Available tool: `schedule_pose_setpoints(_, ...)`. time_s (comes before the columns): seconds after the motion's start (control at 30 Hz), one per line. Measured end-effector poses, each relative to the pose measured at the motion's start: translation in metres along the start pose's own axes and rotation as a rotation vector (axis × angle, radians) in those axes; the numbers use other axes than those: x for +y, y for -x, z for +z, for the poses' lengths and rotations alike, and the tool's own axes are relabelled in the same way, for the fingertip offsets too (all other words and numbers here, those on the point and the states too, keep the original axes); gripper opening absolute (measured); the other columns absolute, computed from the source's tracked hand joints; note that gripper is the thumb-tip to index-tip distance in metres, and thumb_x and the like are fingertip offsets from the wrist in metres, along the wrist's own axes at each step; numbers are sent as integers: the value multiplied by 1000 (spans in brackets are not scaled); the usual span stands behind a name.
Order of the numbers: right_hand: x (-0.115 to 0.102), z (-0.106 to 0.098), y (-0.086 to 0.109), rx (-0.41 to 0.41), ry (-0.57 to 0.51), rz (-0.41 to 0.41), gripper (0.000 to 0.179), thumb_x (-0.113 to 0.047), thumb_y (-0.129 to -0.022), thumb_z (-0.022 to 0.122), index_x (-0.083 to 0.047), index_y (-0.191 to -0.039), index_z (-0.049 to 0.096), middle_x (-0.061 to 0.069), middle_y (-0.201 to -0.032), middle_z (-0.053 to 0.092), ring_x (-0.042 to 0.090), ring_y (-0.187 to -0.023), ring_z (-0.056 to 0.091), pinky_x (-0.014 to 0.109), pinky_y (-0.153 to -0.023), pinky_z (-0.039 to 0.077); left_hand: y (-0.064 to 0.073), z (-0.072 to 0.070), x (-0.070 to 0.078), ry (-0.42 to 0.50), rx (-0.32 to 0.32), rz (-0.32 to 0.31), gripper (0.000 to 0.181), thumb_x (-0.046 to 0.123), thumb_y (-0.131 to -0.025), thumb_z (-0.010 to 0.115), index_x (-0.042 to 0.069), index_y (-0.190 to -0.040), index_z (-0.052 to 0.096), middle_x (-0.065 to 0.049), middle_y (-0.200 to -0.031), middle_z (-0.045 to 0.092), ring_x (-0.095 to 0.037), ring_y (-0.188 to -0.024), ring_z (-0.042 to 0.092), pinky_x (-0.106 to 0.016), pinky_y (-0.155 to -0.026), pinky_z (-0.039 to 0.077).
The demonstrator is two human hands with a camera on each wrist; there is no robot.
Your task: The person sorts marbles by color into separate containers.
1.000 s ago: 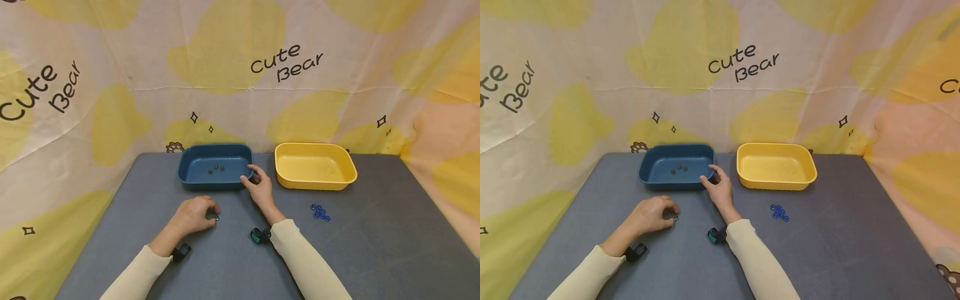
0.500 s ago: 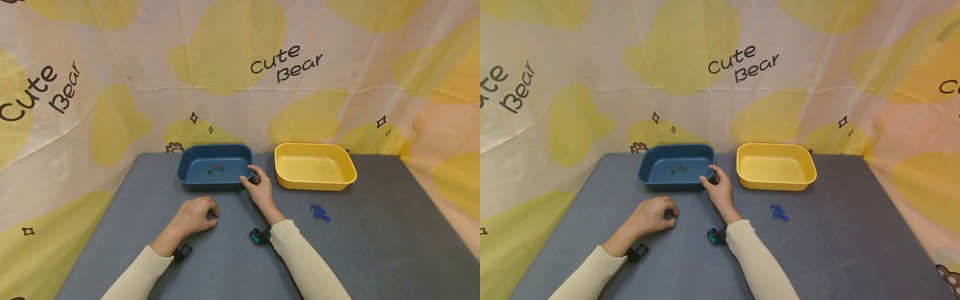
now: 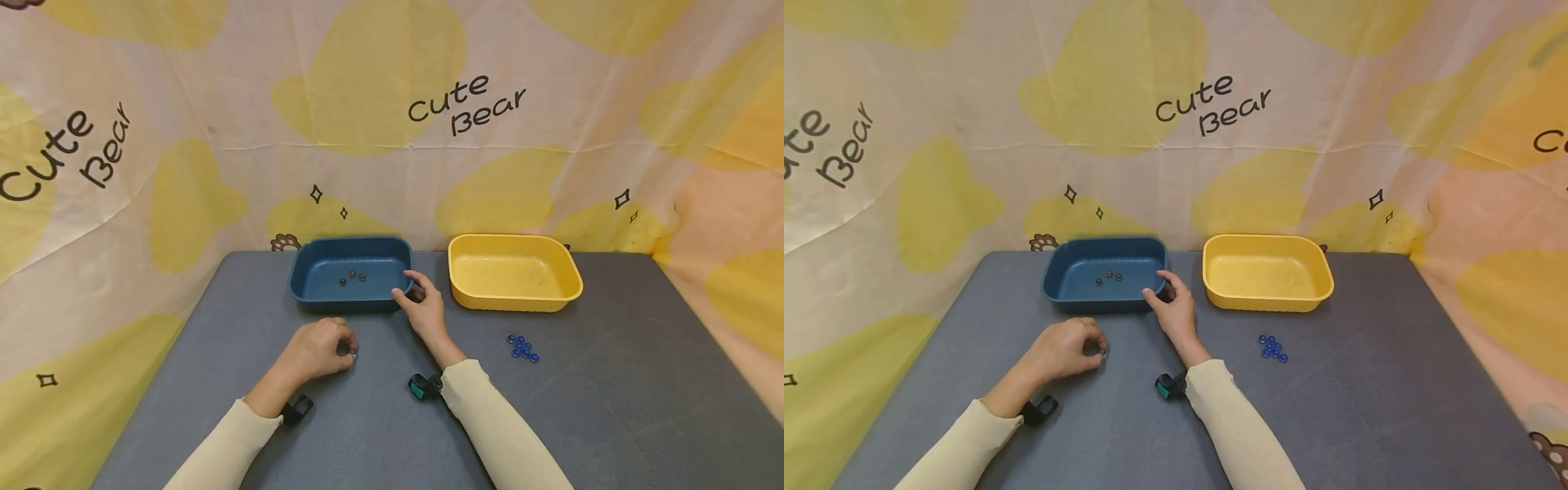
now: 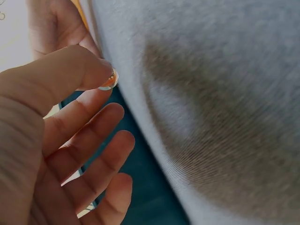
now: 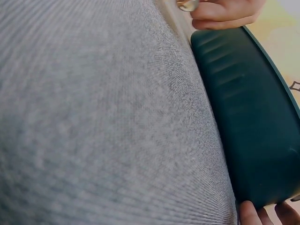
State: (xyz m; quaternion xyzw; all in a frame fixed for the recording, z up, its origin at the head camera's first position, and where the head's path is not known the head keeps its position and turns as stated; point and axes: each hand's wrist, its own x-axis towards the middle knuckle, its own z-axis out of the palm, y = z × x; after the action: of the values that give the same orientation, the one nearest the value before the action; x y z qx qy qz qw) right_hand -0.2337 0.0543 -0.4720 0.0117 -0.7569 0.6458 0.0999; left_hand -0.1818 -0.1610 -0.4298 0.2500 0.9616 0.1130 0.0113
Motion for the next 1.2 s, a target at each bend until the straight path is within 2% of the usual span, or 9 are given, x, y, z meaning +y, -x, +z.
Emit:
schedule_pose_setpoints(0.17, 0, 0, 0, 1, 5, -1, 50, -15, -84, 75, -6, -130, 58, 19, -133, 56, 36, -111, 64, 43, -81, 56, -2, -9, -1, 21, 43, 18, 11, 24, -69, 77, 25, -78, 70, 12, -81, 62, -4, -71, 53, -25, -61, 46)
schedule_pose_setpoints(0.37, 2, 1, 0, 1, 14, -4, 49, -16, -84, 75, -7, -129, 59, 18, -132, 57, 35, -110, 64, 45, -82, 56, -7, -25, -4, 30, 65, 18, 10, 27, -73, 76, 26, -81, 70, 10, -86, 65, -3, -65, 49, -24, -57, 43)
schedule_pose_setpoints(0.57, 1, 0, -1, 8, 15, 1, 49, -17, -84, 75, -7, -129, 59, 14, -133, 58, 33, -108, 66, 37, -76, 55, -16, -42, -5, 39, 109, 30, 9, 29, -76, 75, 25, -84, 71, 11, -88, 65, -7, -76, 58, -27, -64, 49)
schedule_pose_setpoints(0.73, 1, 0, -1, 6, 24, 10, 49, -19, -84, 75, -9, -129, 59, 12, -134, 57, 30, -106, 66, 28, -71, 52, -28, -55, -7, 63, 127, 1, 9, 28, -78, 74, 26, -86, 72, 11, -88, 65, -11, -80, 60, -30, -65, 50)
schedule_pose_setpoints(0.93, 2, -1, 0, 3, 9, 12, 49, -19, -83, 76, -9, -128, 60, 12, -135, 57, 32, -108, 65, 35, -76, 55, -50, -59, -17, 105, 131, -29, 10, 28, -80, 72, 24, -89, 73, 2, -96, 70, -19, -86, 61, -33, -66, 49)
schedule_pose_setpoints(1.07, 2, -1, -1, 4, -3, 12, 50, -19, -83, 76, -8, -129, 59, 15, -135, 56, 34, -111, 64, 41, -79, 56, -64, -58, -25, 112, 131, -58, 13, 29, -81, 72, 22, -91, 74, -2, -98, 69, -18, -85, 59, -34, -67, 49)
schedule_pose_setpoints(1.2, 1, 0, -2, -4, -18, 12, 51, -15, -83, 75, -6, -130, 58, 18, -137, 54, 38, -111, 63, 41, -78, 55, -75, -56, -32, 90, 113, -79, 13, 30, -80, 72, 22, -91, 74, -3, -99, 69, -16, -83, 56, -34, -68, 49)
